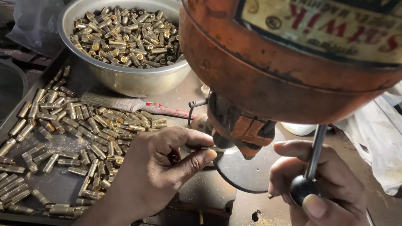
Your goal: Operating a benchtop drill press to machine small brass cylindrical components.
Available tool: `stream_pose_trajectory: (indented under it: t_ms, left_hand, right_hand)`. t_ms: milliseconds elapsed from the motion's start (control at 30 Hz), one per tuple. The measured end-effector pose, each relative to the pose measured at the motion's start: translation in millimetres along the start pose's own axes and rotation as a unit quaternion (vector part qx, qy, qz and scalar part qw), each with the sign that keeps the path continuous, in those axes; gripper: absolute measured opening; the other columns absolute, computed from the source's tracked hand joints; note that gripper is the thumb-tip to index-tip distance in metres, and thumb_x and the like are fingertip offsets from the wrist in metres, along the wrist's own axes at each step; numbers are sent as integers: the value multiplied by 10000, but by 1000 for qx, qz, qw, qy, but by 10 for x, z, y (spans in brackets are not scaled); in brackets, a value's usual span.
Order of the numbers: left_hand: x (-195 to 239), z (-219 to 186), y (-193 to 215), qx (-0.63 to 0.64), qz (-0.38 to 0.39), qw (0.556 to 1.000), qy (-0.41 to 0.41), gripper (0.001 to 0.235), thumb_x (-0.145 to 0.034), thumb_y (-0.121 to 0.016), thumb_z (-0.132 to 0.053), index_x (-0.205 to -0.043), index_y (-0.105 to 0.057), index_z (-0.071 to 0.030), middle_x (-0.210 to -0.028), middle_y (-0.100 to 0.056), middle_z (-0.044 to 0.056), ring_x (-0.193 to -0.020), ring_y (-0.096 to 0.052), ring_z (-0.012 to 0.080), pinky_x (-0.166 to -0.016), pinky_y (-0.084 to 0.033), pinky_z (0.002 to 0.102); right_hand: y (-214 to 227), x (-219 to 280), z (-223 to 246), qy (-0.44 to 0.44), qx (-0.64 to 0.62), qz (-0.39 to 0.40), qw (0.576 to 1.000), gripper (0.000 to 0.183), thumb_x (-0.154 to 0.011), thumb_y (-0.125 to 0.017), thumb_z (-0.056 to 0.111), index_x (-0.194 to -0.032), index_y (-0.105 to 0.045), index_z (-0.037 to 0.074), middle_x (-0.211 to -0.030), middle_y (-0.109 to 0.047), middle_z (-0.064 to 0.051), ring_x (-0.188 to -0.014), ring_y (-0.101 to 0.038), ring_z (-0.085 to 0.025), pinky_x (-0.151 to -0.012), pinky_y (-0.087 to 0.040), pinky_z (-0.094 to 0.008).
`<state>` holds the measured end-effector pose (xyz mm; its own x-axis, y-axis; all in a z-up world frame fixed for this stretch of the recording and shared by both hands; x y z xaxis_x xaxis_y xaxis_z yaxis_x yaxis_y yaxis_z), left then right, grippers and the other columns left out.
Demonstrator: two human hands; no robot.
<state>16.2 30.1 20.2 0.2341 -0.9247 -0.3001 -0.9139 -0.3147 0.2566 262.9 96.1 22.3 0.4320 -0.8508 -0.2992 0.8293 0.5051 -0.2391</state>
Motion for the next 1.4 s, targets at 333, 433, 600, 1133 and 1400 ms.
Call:
stream_pose_trajectory:
  t_ms: [333,433,600,1133,1400]
  left_hand:
    - [46,48,-3,-7,-7,999,-48,200,-863,-798,-178,-1035,-786,-76,-894,-814,37,-796,-760,107,-716,-601,273]
    - [55,19,62,-1,-17,993,-116,201,-891,-789,-184,-1063,-780,-80,-950,-797,30,-838,-745,105,-741,-590,267]
    - [57,396,357,67,-23,987,146,210,-826,-810,-245,-1001,-823,-129,-893,-794,1,-666,-636,73,-593,-530,277]
    - [-65,354,197,-446,192,872,68,299,-862,-762,-267,-1149,-776,-181,-969,-644,72,-824,-714,202,-747,-619,351]
    - [-69,502,139,-466,230,853,47,202,-844,-733,-202,-1022,-765,-111,-1015,-627,132,-912,-705,331,-860,-562,483]
  right_hand:
    - [-127,-24,94,16,14,30,999,968,-819,-729,603,-1351,-512,-176,-961,-654,-208,-833,-588,-210,-731,-413,-311]
    - [-104,-7,64,26,45,8,999,1227,-742,-613,877,-1349,-522,-186,-932,-653,-223,-785,-565,-215,-687,-380,-311]
    - [-116,5,65,1,107,-42,993,1434,-606,-544,1025,-1328,-519,-213,-881,-618,-251,-726,-526,-242,-643,-364,-341]
    - [-92,-33,31,12,109,-45,993,1501,-539,-532,1067,-1283,-528,-237,-844,-610,-250,-679,-529,-243,-602,-372,-336]
    - [-52,-29,40,21,95,-43,994,1488,-552,-557,1057,-1274,-534,-243,-830,-615,-248,-661,-537,-244,-596,-373,-334]
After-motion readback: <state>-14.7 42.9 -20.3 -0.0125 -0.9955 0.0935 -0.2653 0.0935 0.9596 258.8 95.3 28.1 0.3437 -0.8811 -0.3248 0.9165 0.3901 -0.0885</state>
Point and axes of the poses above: each hand's wrist, its own x-axis away from the middle knuckle, its own y-axis out of the back of the hand, z = x × y, the point moved 3 cm from there along -x, towards the middle knuckle
